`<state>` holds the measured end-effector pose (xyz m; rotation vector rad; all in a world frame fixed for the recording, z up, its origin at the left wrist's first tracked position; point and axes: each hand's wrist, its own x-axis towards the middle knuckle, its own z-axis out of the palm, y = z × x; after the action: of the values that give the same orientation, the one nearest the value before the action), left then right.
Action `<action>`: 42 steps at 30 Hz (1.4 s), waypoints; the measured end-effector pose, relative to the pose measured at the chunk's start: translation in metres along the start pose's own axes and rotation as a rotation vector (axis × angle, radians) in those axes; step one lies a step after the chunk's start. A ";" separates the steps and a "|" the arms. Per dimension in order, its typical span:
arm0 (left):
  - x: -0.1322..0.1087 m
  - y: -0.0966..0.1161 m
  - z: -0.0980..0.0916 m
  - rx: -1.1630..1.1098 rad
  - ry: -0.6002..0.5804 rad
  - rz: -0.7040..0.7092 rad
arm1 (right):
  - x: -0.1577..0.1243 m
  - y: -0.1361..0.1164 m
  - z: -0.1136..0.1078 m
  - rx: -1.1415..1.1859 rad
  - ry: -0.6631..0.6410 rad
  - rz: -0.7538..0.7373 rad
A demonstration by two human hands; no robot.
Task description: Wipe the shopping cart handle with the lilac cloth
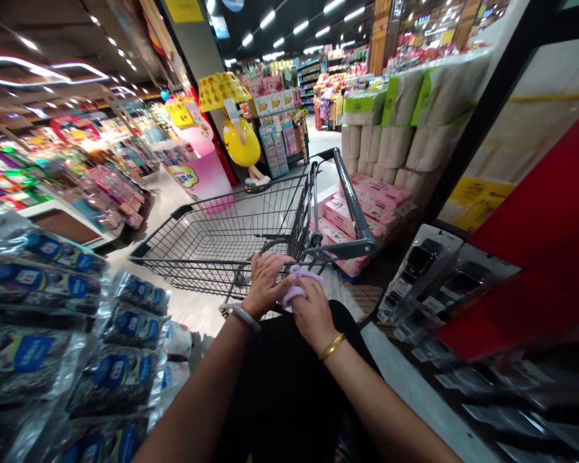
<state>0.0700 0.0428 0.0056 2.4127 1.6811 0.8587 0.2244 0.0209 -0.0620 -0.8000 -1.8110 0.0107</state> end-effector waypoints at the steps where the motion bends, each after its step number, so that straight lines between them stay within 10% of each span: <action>1: 0.000 0.000 -0.001 -0.014 0.003 -0.006 | 0.009 -0.002 -0.010 -0.024 0.029 -0.023; 14: 0.009 -0.009 -0.005 -0.062 0.069 -0.063 | 0.073 -0.008 -0.090 -0.266 0.231 -0.085; 19: 0.004 -0.017 -0.011 -0.052 0.093 -0.103 | 0.077 -0.011 -0.093 -0.219 0.020 -0.213; 26: -0.002 -0.033 -0.025 -0.084 0.096 -0.179 | 0.098 -0.020 -0.118 -0.061 0.046 -0.137; 32: -0.002 0.019 -0.034 -0.237 0.388 -0.235 | 0.116 -0.019 -0.125 0.230 -0.158 -0.158; 37: 0.003 0.062 -0.039 -0.275 0.341 -0.084 | 0.128 -0.020 -0.119 0.199 -0.090 -0.031; 42: 0.002 0.057 -0.044 -0.284 0.351 -0.108 | 0.126 -0.026 -0.113 0.230 -0.165 -0.149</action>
<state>0.0966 0.0109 0.0643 2.0549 1.6364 1.4589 0.2855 0.0253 0.0980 -0.5130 -1.9786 0.1899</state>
